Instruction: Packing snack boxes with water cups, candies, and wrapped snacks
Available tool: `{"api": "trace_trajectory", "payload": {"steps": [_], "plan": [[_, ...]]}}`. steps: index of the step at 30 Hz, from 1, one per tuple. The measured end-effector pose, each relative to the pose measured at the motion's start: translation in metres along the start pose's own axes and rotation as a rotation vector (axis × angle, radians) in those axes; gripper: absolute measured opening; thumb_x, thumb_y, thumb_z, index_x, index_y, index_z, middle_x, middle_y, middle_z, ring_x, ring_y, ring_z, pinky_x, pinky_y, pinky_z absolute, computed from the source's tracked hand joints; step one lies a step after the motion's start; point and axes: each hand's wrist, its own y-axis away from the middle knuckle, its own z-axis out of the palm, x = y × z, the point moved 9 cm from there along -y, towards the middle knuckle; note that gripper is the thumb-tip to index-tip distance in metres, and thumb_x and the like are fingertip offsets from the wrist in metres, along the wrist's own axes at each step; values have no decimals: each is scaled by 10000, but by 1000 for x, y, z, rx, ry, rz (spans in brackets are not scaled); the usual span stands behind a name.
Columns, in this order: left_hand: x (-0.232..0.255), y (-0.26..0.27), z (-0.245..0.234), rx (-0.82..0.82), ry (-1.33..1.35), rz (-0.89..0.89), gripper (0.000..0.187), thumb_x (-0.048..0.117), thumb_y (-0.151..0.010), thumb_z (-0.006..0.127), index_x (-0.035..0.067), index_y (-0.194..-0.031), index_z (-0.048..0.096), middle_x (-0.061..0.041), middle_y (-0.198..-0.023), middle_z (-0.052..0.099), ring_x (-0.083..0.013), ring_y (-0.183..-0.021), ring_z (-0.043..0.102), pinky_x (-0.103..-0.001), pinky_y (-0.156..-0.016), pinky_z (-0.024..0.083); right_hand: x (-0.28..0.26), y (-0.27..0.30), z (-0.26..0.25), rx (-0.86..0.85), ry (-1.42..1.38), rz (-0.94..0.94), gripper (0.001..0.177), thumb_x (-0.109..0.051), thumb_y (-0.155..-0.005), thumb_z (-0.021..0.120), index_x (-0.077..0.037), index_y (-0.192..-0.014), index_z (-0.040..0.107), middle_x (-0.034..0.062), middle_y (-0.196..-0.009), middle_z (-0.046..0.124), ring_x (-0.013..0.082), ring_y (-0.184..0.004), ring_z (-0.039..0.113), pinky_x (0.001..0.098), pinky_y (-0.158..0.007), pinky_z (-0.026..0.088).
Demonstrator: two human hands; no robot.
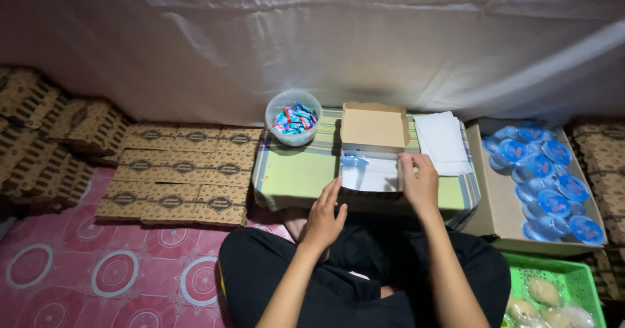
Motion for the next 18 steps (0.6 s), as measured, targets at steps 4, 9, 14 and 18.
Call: {"api": "trace_trajectory", "payload": {"steps": [4, 9, 14, 18], "plan": [[2, -1, 3, -5, 22, -13, 785, 78, -874, 667, 181, -1593, 369, -122, -1456, 532, -288, -887, 727, -444, -822, 546, 66, 18, 1, 105, 6, 67, 269, -279, -1094, 586, -62, -1128, 742, 179, -1088, 675, 362, -1035, 670, 466, -917, 537], [-1, 0, 8, 49, -15, 18, 773, 54, -853, 681, 139, -1571, 409, -144, -1393, 570, -304, -869, 730, -457, -809, 563, 72, 44, 21, 39, -294, 196, 288, -189, -1017, 654, -68, -1277, 674, 213, -1183, 652, 379, -1045, 683, 478, -910, 561], [2, -1, 7, 60, 15, 16, 774, 25, -843, 675, 126, -1567, 418, -157, -1379, 575, -308, -880, 729, -445, -816, 566, 88, 43, 25, 38, -339, 212, 284, -205, -1016, 668, -100, -1280, 684, 187, -1190, 663, 369, -1033, 705, 460, -883, 583], [5, -2, 10, 63, 44, 13, 715, 6, -846, 678, 50, -1525, 458, -239, -1344, 575, -426, -1004, 698, -482, -874, 563, 101, 45, 25, 20, -408, 217, 303, -221, -1010, 678, -116, -1294, 688, 177, -1169, 687, 338, -1007, 715, 460, -881, 581]]}}
